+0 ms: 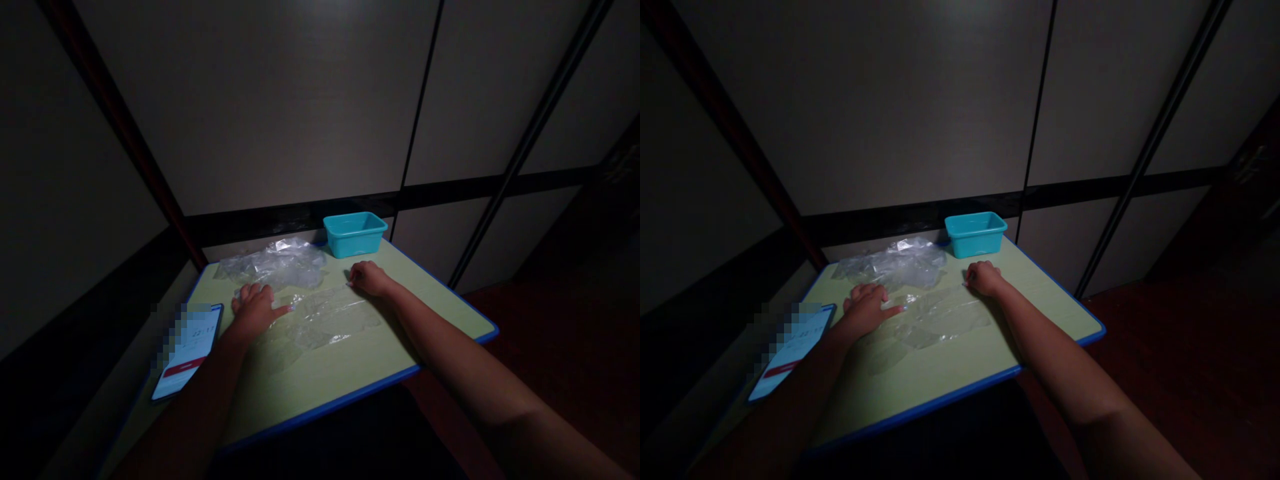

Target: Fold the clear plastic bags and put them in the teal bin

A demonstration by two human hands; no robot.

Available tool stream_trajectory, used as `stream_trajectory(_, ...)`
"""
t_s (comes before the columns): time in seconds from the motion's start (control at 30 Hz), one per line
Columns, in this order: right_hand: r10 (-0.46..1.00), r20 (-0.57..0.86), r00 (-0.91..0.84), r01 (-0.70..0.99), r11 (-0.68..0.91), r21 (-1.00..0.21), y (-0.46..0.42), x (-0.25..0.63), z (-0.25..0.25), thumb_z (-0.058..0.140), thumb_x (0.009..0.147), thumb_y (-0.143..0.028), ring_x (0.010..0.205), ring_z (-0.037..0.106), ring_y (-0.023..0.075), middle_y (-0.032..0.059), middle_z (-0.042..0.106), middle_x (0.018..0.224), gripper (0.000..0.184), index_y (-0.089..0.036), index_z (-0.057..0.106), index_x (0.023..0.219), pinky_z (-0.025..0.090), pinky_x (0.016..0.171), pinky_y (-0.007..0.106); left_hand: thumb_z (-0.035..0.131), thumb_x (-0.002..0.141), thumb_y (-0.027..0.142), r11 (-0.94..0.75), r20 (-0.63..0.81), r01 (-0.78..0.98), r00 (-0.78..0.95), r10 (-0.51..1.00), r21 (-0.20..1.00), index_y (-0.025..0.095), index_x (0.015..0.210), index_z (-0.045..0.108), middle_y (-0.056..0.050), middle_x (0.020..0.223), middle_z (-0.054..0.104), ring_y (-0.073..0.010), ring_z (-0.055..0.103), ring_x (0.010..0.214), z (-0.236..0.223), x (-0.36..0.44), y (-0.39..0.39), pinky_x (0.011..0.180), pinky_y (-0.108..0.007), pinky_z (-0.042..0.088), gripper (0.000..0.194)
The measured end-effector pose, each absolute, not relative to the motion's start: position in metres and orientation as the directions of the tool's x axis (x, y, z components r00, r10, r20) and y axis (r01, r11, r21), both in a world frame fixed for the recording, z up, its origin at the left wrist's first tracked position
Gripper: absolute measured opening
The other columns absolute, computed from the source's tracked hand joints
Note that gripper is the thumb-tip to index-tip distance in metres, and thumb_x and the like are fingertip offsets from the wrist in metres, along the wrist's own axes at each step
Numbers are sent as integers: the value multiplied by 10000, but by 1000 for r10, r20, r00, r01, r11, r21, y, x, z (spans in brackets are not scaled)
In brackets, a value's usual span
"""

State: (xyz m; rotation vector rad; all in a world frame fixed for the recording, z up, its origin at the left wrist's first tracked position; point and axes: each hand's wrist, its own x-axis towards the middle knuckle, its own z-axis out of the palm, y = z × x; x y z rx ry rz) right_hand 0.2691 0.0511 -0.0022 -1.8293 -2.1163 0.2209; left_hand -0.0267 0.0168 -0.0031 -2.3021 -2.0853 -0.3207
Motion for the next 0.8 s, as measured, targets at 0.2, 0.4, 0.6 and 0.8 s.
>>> stream_trajectory(0.2, 984, 121, -129, 943, 159, -291, 51, 267, 1, 651, 730, -304, 832, 524, 181, 43, 651, 888, 111, -209, 672, 782, 338, 633, 244, 596, 699, 491, -109, 175, 985, 85, 981, 133, 213, 801, 538, -94, 1171, 525, -329, 313, 1216, -3, -26, 17, 910, -472, 307, 302)
stream_trajectory(0.4, 982, 136, -134, 941, 169, -292, 50, 266, 1, 660, 723, -280, 836, 514, 180, 34, 652, 868, 83, -205, 663, 757, 343, 653, 246, 614, 672, 517, -128, 208, 982, 97, 973, 141, 214, 791, 525, -83, 1130, 544, -306, 359, 1176, 0, -25, 17, 916, -420, 309, 337)
stream_trajectory(0.6, 978, 155, -142, 922, 187, -339, 52, 268, -3, 674, 710, -303, 822, 525, 167, 40, 653, 875, 121, -195, 663, 762, 364, 677, 241, 638, 648, 519, -141, 245, 979, 103, 964, 144, 206, 803, 505, -87, 1050, 548, -298, 407, 1101, 3, -24, 17, 877, -382, 341, 374)
stream_trajectory(0.8, 974, 198, -114, 913, 181, -365, 53, 269, -5, 696, 689, -329, 837, 536, 171, 49, 648, 915, 196, -198, 666, 832, 379, 698, 246, 653, 654, 486, -158, 308, 976, 106, 945, 152, 204, 773, 485, -74, 1001, 549, -286, 431, 1052, 7, -22, 17, 857, -360, 351, 349)
